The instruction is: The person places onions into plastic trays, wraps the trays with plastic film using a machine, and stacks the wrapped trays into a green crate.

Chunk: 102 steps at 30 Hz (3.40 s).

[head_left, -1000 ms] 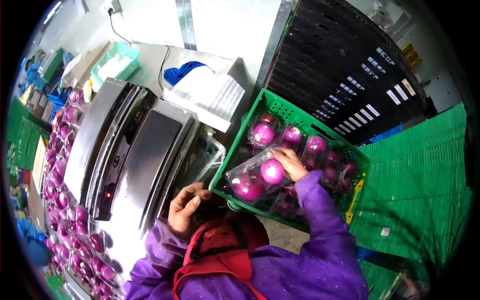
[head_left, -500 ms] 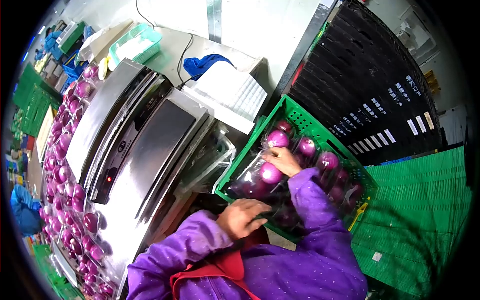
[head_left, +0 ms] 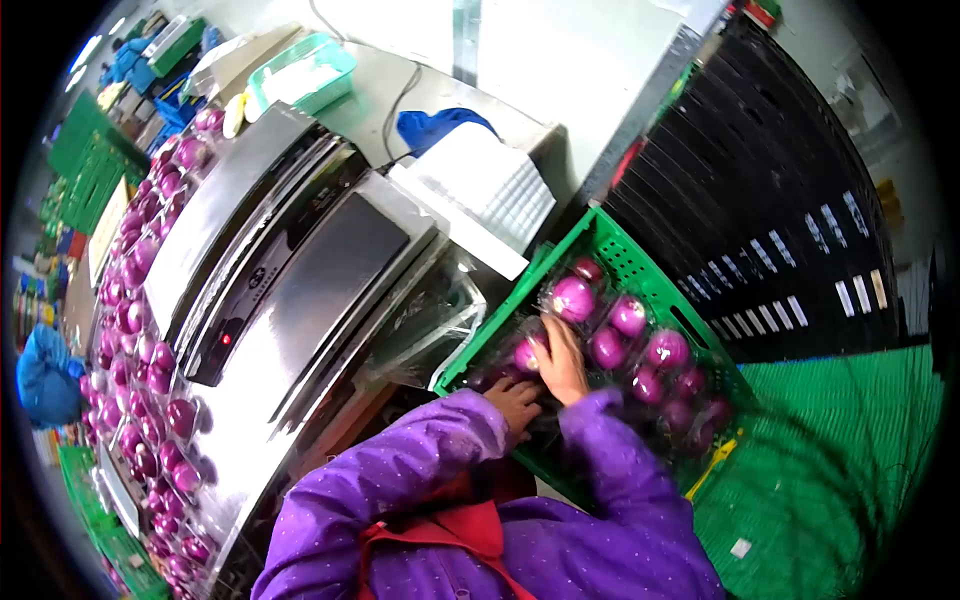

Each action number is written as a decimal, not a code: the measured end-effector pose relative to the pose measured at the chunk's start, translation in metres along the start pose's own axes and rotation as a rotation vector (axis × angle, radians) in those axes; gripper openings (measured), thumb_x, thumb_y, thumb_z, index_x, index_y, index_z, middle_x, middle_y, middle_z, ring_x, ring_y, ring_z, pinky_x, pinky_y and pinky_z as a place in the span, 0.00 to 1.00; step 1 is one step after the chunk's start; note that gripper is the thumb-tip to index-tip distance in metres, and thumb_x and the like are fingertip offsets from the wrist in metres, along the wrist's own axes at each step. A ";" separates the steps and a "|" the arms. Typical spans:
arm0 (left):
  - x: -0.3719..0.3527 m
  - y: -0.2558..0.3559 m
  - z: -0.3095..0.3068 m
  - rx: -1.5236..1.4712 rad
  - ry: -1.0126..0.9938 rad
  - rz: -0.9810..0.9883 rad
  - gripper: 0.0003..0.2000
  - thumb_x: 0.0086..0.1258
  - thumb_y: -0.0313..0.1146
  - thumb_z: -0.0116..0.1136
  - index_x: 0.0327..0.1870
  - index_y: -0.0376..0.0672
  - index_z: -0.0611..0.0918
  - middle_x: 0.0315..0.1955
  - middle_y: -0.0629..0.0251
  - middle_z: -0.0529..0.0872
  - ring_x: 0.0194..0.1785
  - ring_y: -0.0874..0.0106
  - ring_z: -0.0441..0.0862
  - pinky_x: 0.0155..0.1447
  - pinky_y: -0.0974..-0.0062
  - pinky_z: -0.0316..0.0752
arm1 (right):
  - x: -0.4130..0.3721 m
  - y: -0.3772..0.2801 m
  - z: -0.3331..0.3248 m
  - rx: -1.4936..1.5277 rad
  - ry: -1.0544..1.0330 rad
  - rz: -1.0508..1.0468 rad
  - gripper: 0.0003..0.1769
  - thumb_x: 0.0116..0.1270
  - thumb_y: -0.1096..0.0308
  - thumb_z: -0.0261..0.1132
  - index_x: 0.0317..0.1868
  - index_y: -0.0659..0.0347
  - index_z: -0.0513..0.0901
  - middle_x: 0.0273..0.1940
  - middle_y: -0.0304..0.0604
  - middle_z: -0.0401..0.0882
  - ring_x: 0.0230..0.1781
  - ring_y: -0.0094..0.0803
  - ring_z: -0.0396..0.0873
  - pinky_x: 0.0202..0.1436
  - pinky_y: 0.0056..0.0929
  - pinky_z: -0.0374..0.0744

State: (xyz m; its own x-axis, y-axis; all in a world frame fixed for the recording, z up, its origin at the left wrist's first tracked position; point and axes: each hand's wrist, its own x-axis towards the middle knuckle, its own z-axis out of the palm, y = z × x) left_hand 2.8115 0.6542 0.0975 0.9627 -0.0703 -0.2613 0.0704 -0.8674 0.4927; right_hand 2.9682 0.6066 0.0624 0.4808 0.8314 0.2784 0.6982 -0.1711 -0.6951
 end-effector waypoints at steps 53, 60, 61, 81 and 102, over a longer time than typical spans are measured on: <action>-0.646 -0.155 0.080 -2.010 2.580 -0.312 0.30 0.68 0.50 0.50 0.67 0.46 0.59 0.65 0.56 0.62 0.67 0.62 0.61 0.67 0.62 0.55 | 0.029 -0.653 0.572 0.664 -0.837 -0.475 0.20 0.67 0.57 0.56 0.47 0.68 0.77 0.39 0.45 0.80 0.36 0.34 0.78 0.40 0.30 0.74; -0.658 -0.198 0.070 -2.053 2.493 -0.488 0.31 0.66 0.52 0.51 0.68 0.63 0.54 0.62 0.63 0.65 0.63 0.64 0.63 0.61 0.59 0.58 | 0.019 -0.649 0.639 0.412 -0.990 -0.532 0.12 0.59 0.66 0.60 0.33 0.70 0.81 0.28 0.45 0.81 0.29 0.28 0.77 0.37 0.28 0.74; -0.659 -0.191 0.062 -2.045 2.485 -0.536 0.38 0.66 0.51 0.53 0.71 0.63 0.44 0.69 0.58 0.52 0.68 0.58 0.55 0.64 0.54 0.55 | 0.017 -0.649 0.621 0.454 -0.972 -0.534 0.11 0.59 0.68 0.60 0.34 0.70 0.81 0.28 0.44 0.81 0.29 0.27 0.76 0.37 0.27 0.74; -0.478 -0.274 -0.192 -1.670 1.224 -0.752 0.37 0.64 0.43 0.59 0.71 0.55 0.51 0.57 0.65 0.71 0.55 0.69 0.69 0.52 0.66 0.64 | 0.257 -0.405 0.320 0.624 -0.445 0.058 0.04 0.65 0.75 0.57 0.34 0.69 0.75 0.29 0.39 0.75 0.29 0.24 0.76 0.30 0.20 0.76; -0.465 -0.241 -0.166 -0.039 0.702 -0.601 0.09 0.60 0.27 0.54 0.41 0.49 0.79 0.43 0.68 0.78 0.45 0.70 0.77 0.45 0.71 0.70 | 0.331 -0.333 0.238 0.668 -1.090 -0.402 0.04 0.63 0.78 0.55 0.37 0.61 0.76 0.48 0.49 0.76 0.44 0.44 0.77 0.48 0.38 0.77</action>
State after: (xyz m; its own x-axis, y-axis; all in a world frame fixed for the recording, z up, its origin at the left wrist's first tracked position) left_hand 2.3903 0.9778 0.2378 0.6978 0.7124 0.0747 0.6061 -0.6428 0.4684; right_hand 2.7687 1.0645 0.2289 -0.5790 0.8105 0.0889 0.1484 0.2120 -0.9659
